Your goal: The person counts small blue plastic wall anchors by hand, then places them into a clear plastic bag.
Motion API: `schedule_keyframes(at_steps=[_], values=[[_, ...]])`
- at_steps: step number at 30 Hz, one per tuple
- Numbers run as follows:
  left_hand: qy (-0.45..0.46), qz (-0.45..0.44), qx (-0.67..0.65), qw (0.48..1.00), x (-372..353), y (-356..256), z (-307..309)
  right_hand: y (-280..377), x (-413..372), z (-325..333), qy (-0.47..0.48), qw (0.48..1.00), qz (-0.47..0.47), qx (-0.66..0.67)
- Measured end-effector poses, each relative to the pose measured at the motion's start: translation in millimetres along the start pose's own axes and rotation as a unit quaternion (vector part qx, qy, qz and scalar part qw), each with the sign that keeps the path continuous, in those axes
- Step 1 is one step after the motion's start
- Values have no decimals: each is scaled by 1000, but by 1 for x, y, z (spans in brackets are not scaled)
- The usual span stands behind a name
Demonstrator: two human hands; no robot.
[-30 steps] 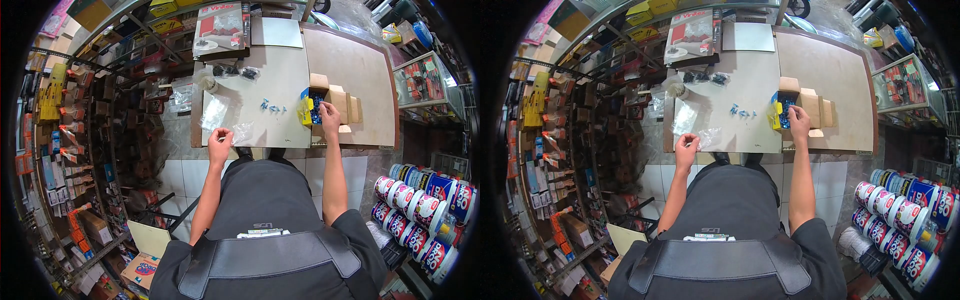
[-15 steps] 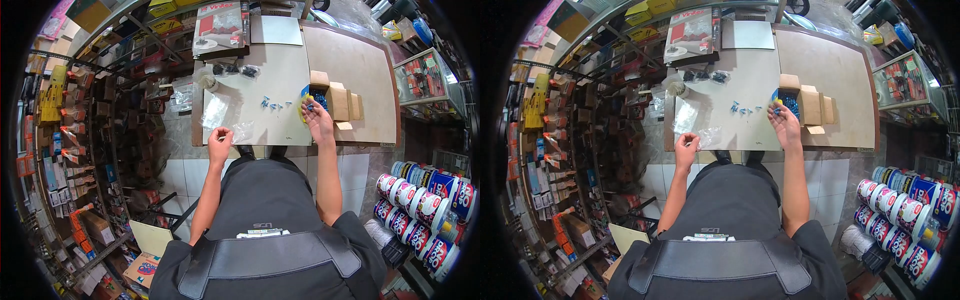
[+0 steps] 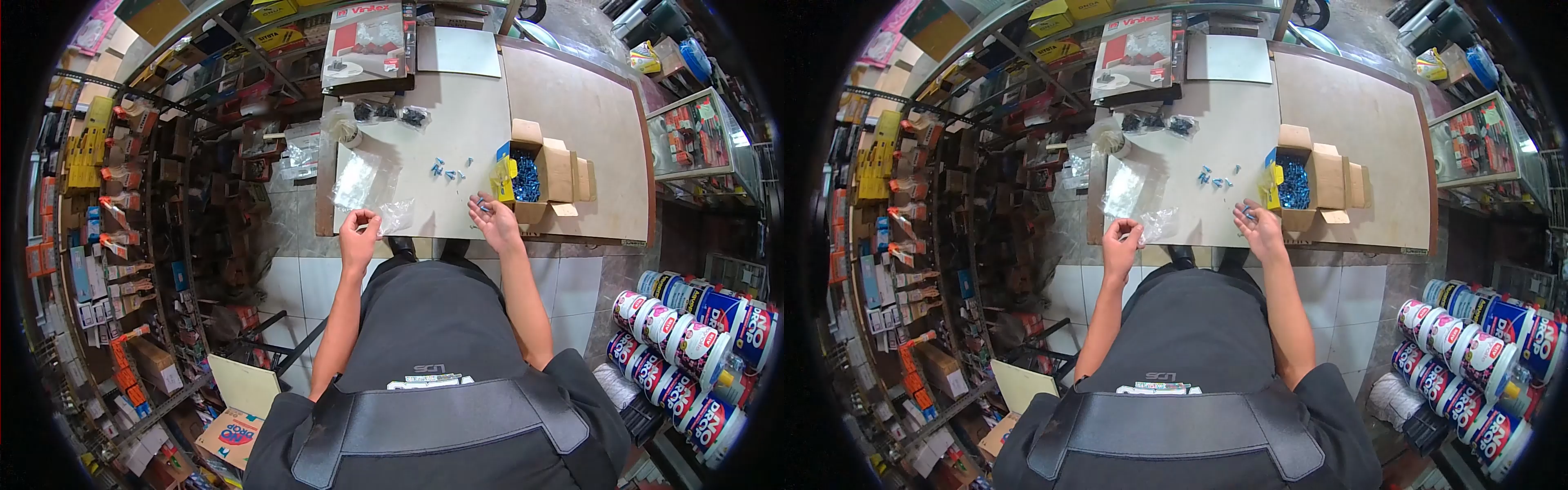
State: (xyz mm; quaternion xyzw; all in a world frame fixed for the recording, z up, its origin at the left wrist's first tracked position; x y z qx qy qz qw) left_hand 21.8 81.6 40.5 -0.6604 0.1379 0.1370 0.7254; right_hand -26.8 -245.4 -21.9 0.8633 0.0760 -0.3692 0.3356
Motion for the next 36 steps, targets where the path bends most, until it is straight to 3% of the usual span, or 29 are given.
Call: schedule_keyframes(at_steps=[12, 20, 27, 36], values=[[-14, -14, -20, 1000, 0, -5, -2, -16, 6, 1, -4, 1000, -4, -20], [-16, -11, -17, 1000, -1, -5, -1, -15, 24, -19, 10, 988, 39, -151], [-16, -7, -23, 1000, -2, -2, 2, -12, 26, -36, -18, 987, 23, -156], [-22, -6, -23, 999, -1, -1, 5, -27, 42, -48, 43, 972, -9, -232]])
Point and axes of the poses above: each hand's wrist, its own x-axis towards the middle knuckle, its own z-axis out of the back of the hand, y = z × x, the point moved 7 cm from there along x, towards the middle knuckle, and after that the axes turned 1 degree about y, right-handed, at the moved point
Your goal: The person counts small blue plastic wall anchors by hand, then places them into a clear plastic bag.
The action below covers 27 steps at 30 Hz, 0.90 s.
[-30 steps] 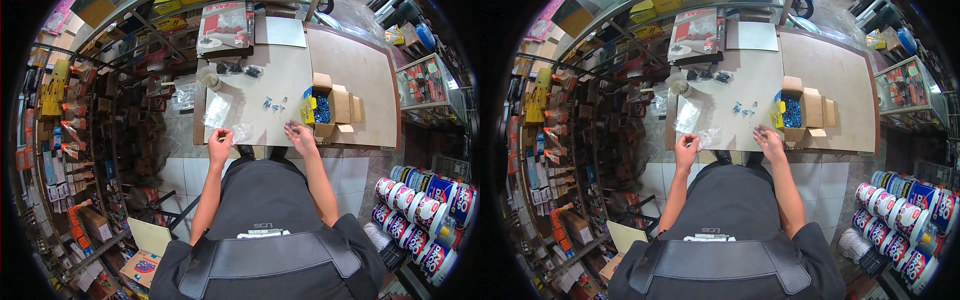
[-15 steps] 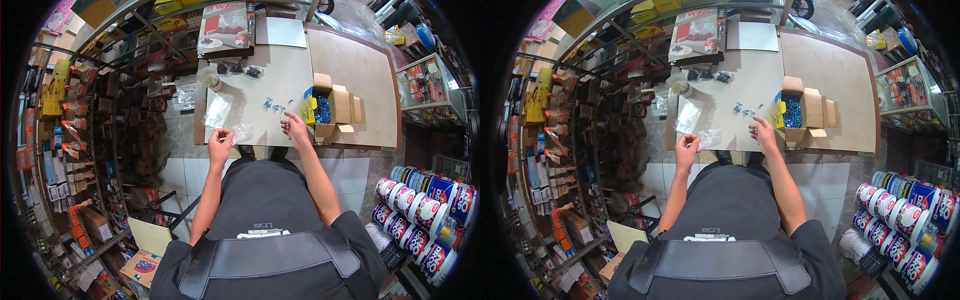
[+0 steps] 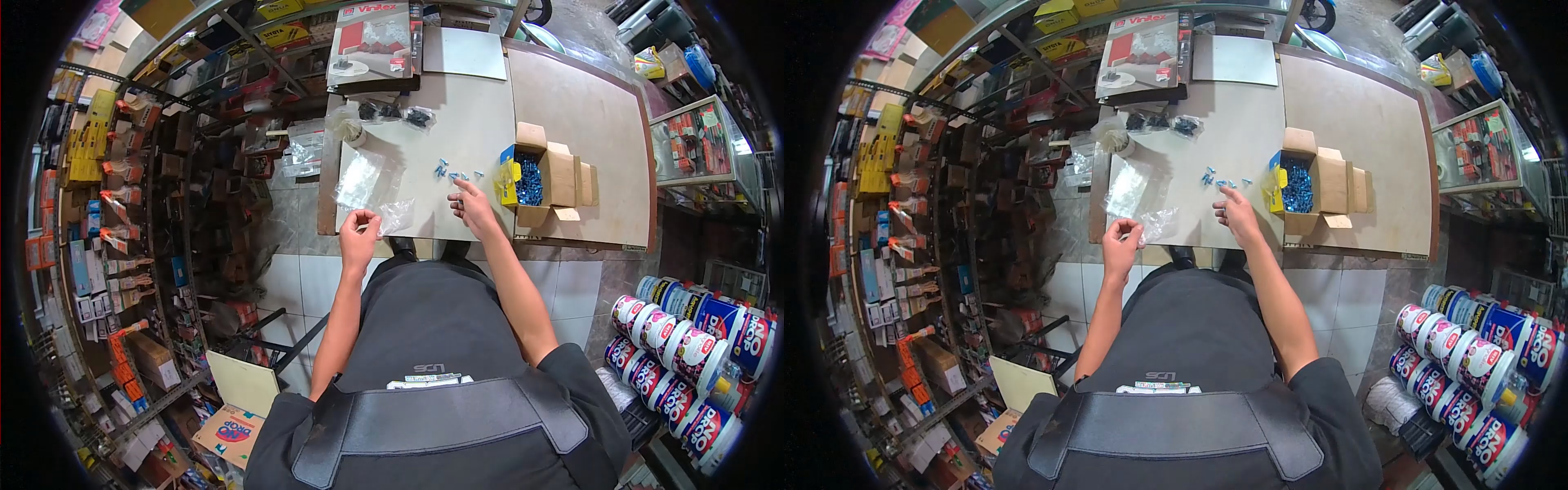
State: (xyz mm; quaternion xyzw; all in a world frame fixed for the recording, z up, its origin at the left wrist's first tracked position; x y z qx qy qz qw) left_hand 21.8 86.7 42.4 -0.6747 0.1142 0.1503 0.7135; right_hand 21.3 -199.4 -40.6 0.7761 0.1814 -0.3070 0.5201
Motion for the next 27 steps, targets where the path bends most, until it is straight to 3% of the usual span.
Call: schedule_keyframes(at_steps=[15, 20, 27], values=[[-15, 12, -17, 1000, 14, -5, 0, 7, 12, -21, 15, 997, 18, 72], [-20, 13, -10, 1000, 22, -8, 0, -1, -5, -10, 16, 993, -44, 109], [-7, 11, 0, 1000, 32, -10, -4, -26, -11, 6, 7, 985, -59, 162]])
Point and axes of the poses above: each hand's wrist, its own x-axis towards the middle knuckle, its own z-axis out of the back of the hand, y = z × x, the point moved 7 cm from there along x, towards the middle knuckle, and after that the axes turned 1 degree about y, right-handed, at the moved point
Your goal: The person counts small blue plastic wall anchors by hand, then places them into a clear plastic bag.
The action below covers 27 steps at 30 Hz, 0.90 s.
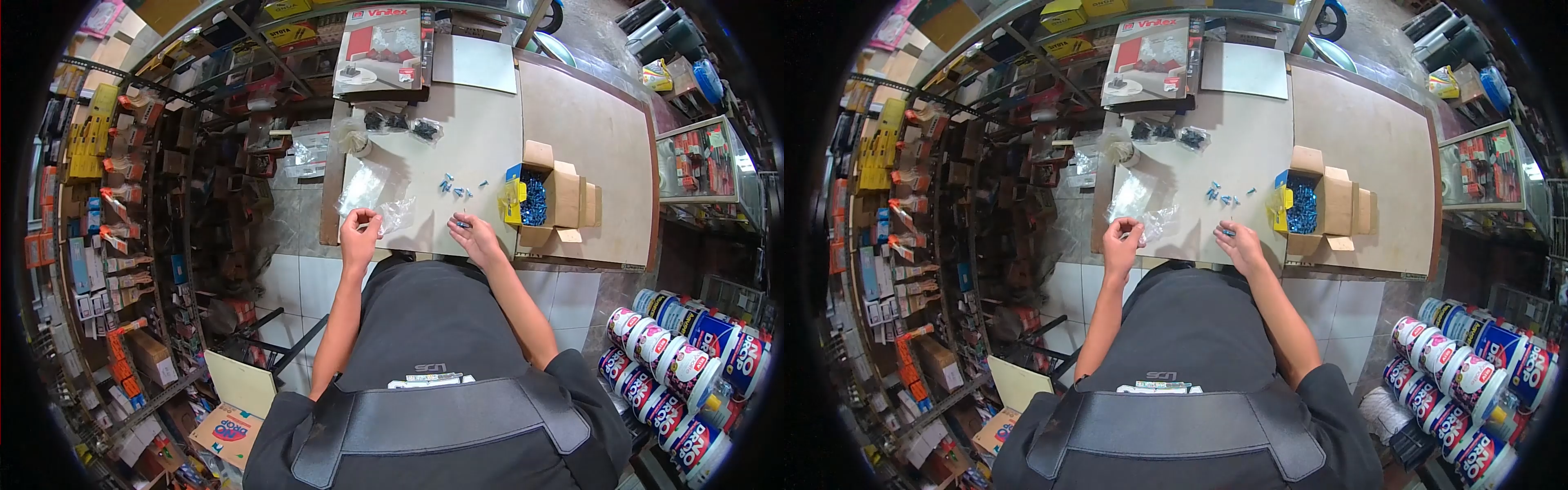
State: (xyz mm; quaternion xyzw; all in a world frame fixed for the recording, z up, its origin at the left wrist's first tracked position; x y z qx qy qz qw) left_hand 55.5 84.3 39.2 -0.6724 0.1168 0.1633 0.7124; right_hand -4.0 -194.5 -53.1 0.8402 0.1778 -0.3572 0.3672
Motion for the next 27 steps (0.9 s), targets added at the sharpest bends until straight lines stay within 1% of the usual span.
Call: schedule_keyframes(at_steps=[5, 11, 14, 21, 23, 27], values=[[0, -4, -4, 1000, 1, -8, -4, -3, 3, -2, -10, 994, -47, 96], [-1, -1, 3, 1000, 0, -4, -3, 21, 4, -26, -24, 988, -48, 143], [-6, -6, -2, 1000, -3, 0, -2, 27, 8, -33, -37, 984, -65, 164], [-12, 7, -6, 1000, -13, 6, -1, 26, 21, -34, -44, 978, -59, 196], [-8, 6, 5, 1000, -14, 7, -1, 26, 26, -34, -32, 977, -44, 205], [-4, 5, 3, 1000, -17, 9, -2, 28, 25, -35, -20, 978, -44, 202]])
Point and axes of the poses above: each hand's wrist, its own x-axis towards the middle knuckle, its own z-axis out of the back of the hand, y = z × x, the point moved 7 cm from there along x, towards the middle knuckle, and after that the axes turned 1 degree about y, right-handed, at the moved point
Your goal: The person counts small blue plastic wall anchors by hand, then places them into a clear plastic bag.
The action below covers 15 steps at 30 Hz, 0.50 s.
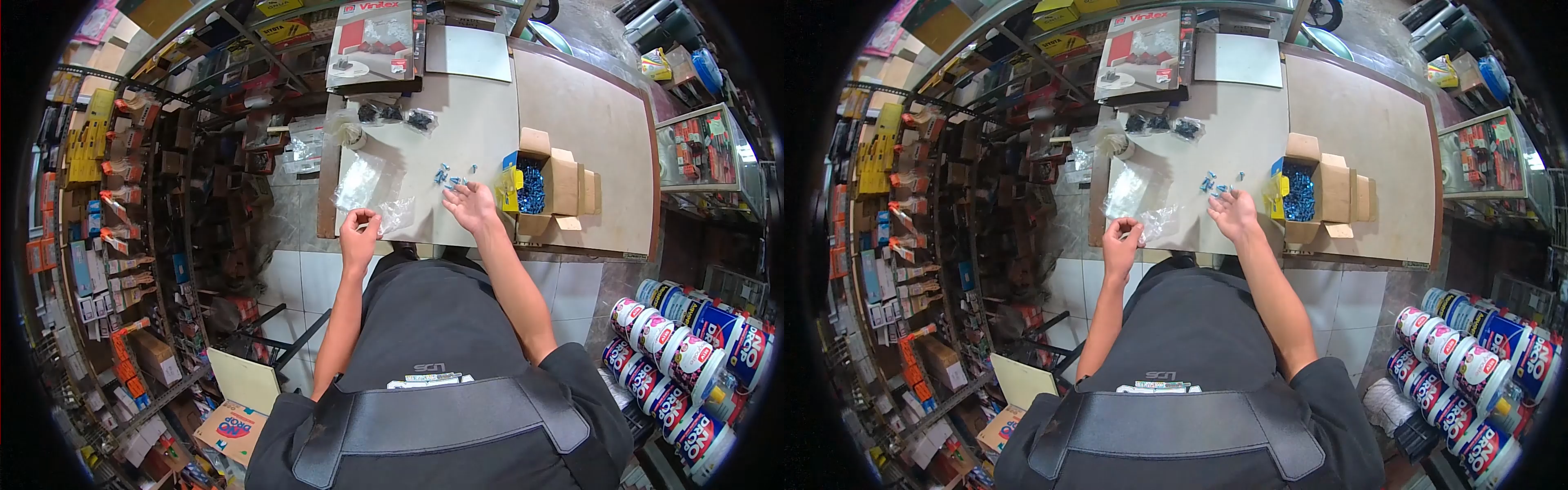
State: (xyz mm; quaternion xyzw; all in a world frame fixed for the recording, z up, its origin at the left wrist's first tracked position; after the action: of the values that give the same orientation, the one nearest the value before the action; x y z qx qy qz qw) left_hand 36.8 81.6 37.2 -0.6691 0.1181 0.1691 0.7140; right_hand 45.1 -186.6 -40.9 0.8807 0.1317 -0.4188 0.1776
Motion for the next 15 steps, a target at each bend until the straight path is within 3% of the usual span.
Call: schedule_keyframes(at_steps=[3, 6, 7, 8, 11, 13, 14, 15], values=[[8, 1, -5, 1000, -1, 3, -2, 2, -13, -1, -4, 1000, -11, -25], [9, -3, -6, 1000, -2, 2, -3, 17, -34, 5, 0, 997, 60, -56], [4, -5, -14, 1000, -3, -1, -3, 37, -49, 3, 21, 975, 173, -134], [0, -6, -23, 1000, -5, -3, -3, 57, -66, -2, 41, 935, 283, -209], [6, -8, -2, 1000, -6, -1, -1, 119, -109, 4, -107, 767, 501, -386], [10, -6, 0, 1000, -7, 0, -4, 148, -119, 7, -182, 650, 510, -534], [9, -5, -1, 1000, -6, 1, -5, 162, -112, 21, -186, 649, 511, -532], [12, -5, 0, 1000, -6, 2, -7, 167, -97, 33, -189, 539, 509, -643]])
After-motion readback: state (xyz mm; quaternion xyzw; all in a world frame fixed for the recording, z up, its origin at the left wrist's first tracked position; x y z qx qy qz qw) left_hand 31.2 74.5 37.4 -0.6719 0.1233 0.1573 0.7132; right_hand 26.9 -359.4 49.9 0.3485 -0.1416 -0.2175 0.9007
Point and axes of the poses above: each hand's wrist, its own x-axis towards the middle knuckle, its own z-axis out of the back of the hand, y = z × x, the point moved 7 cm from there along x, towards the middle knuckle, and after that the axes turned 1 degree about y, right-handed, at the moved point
